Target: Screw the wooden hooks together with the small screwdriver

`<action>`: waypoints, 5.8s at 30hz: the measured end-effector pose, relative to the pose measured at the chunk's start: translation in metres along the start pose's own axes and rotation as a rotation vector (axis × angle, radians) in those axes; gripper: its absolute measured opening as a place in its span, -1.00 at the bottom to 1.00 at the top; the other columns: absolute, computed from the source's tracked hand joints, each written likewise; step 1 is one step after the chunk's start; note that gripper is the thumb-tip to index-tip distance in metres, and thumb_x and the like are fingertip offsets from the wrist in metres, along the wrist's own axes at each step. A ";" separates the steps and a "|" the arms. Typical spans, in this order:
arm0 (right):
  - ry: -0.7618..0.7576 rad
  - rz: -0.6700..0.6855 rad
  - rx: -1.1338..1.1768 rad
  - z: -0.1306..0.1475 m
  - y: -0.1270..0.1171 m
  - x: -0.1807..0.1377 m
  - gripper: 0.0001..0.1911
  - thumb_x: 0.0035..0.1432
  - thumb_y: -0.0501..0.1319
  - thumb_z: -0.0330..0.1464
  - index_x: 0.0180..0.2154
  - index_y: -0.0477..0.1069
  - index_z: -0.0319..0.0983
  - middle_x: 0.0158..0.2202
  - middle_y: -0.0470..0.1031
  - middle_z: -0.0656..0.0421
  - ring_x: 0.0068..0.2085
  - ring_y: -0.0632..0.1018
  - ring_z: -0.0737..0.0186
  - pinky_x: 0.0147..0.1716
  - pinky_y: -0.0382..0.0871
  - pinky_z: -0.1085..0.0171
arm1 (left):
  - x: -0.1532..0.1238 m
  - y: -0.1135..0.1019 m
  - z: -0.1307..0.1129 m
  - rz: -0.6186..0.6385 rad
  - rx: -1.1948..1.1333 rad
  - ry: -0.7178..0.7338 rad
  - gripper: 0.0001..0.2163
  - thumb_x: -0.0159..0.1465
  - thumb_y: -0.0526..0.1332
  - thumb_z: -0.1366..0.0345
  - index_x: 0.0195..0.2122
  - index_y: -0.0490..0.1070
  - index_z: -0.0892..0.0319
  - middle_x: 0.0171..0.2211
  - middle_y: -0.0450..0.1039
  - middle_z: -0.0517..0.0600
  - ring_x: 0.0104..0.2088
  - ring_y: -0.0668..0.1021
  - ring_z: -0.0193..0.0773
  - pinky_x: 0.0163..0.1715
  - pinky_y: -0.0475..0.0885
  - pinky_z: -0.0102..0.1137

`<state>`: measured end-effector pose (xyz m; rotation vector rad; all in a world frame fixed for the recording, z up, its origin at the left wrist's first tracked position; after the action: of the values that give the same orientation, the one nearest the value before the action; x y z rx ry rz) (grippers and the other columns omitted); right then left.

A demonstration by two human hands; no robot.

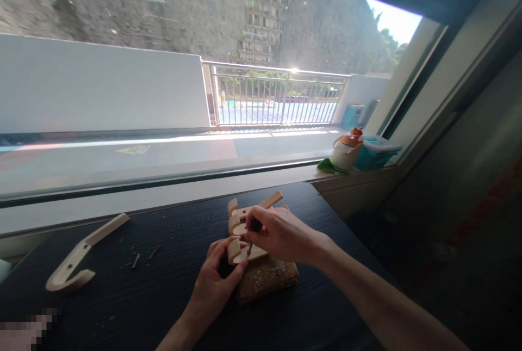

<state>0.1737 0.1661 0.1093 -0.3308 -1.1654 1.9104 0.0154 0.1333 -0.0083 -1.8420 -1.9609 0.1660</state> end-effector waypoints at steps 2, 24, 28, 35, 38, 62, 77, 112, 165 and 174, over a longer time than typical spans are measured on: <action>-0.011 0.032 -0.003 0.001 -0.002 0.002 -0.87 0.13 0.15 -0.28 -0.32 0.29 -0.22 -0.53 0.36 0.28 -0.52 0.34 0.41 -0.50 0.01 0.38 | 0.000 -0.001 -0.001 0.008 0.011 -0.002 -0.71 0.08 0.23 0.21 -0.15 0.42 0.09 -0.11 0.40 -0.01 -0.03 0.46 -0.16 0.05 0.33 -0.25; -0.087 0.057 -0.196 0.013 -0.002 0.006 -0.82 0.19 0.06 -0.34 -0.16 0.31 -0.19 -0.24 0.51 0.18 -0.25 0.50 0.23 -0.41 0.08 0.32 | 0.000 0.002 0.003 -0.019 0.042 0.033 -0.65 0.09 0.23 0.21 -0.08 0.36 0.10 -0.12 0.38 -0.01 -0.05 0.47 -0.18 0.02 0.36 -0.26; -0.042 0.162 -0.292 0.016 -0.006 0.010 -0.82 0.19 0.08 -0.25 -0.27 0.35 -0.21 -0.32 0.52 0.18 -0.32 0.50 0.26 -0.47 0.03 0.33 | -0.001 0.004 0.003 -0.031 0.056 0.058 -0.58 0.11 0.22 0.23 0.02 0.27 0.07 -0.06 0.38 0.00 0.00 0.45 -0.19 0.05 0.33 -0.25; 0.045 0.140 -0.387 0.016 -0.007 0.018 -0.70 0.20 0.02 -0.18 -0.19 0.35 -0.24 -0.41 0.52 0.09 -0.37 0.53 0.12 -0.49 0.07 0.30 | 0.001 0.006 0.002 -0.027 0.131 0.118 -0.57 0.11 0.20 0.24 0.03 0.22 0.09 -0.11 0.41 -0.01 -0.04 0.47 -0.16 0.04 0.33 -0.20; -0.038 0.177 -0.376 0.017 -0.011 0.015 -0.72 0.13 0.09 -0.20 -0.16 0.35 -0.19 -0.35 0.54 0.12 -0.34 0.54 0.12 -0.47 0.11 0.30 | 0.005 0.004 -0.002 0.008 0.178 0.130 -0.61 0.10 0.20 0.25 -0.02 0.26 0.09 -0.08 0.39 0.01 0.00 0.44 -0.14 0.06 0.31 -0.19; -0.123 0.408 -0.469 0.041 -0.022 0.024 -0.80 0.11 0.10 -0.37 -0.22 0.42 -0.20 -0.27 0.53 0.08 -0.26 0.55 0.08 -0.46 0.26 0.27 | 0.012 -0.013 -0.015 0.124 0.302 0.082 -0.56 0.05 0.19 0.17 -0.04 0.25 0.16 -0.11 0.45 0.08 -0.09 0.52 -0.06 -0.06 0.40 -0.14; -0.111 0.423 -0.510 0.045 -0.022 0.027 -0.77 0.13 0.10 -0.32 -0.18 0.42 -0.21 -0.24 0.54 0.10 -0.20 0.54 0.05 -0.45 0.25 0.27 | 0.013 -0.011 -0.005 0.094 0.255 0.115 -0.58 0.06 0.17 0.19 -0.03 0.29 0.16 -0.19 0.52 0.06 -0.18 0.56 -0.11 -0.16 0.45 -0.20; 0.329 -0.120 -0.019 -0.071 0.003 -0.067 -0.58 0.19 0.02 -0.15 0.01 0.27 -0.21 -0.35 0.51 0.17 -0.34 0.49 0.26 -0.37 0.22 0.34 | 0.019 -0.006 -0.078 -0.083 0.285 0.143 -0.52 0.18 0.17 0.22 0.14 0.17 0.05 -0.28 0.56 -0.04 -0.26 0.60 -0.23 -0.25 0.46 -0.37; 0.351 -0.120 0.090 -0.068 0.012 -0.061 -0.64 0.16 0.06 -0.24 -0.03 0.32 -0.22 -0.24 0.53 0.09 -0.25 0.52 0.21 -0.29 0.26 0.33 | 0.018 -0.011 -0.073 -0.455 0.244 0.401 -0.81 0.15 0.25 0.26 -0.21 0.38 0.14 -0.28 0.37 -0.06 -0.36 0.47 -0.37 -0.26 0.44 -0.38; 0.324 -0.148 0.122 -0.068 0.011 -0.060 -0.67 0.15 0.06 -0.24 -0.07 0.35 -0.21 -0.30 0.52 0.13 -0.30 0.51 0.24 -0.34 0.24 0.35 | 0.015 -0.009 -0.078 -0.511 0.296 0.443 -0.81 0.13 0.26 0.30 -0.22 0.38 0.15 -0.27 0.34 -0.07 -0.38 0.43 -0.39 -0.22 0.41 -0.38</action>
<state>0.2446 0.1579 0.0526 -0.4553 -0.8323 1.7137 0.0379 0.1306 0.0679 -1.0422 -1.8894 -0.1004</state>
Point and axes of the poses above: each hand's wrist, its own x-axis towards the middle knuckle, its own y-axis out of the palm, z = x × y, the point moved 3 cm from there along x, towards the middle knuckle
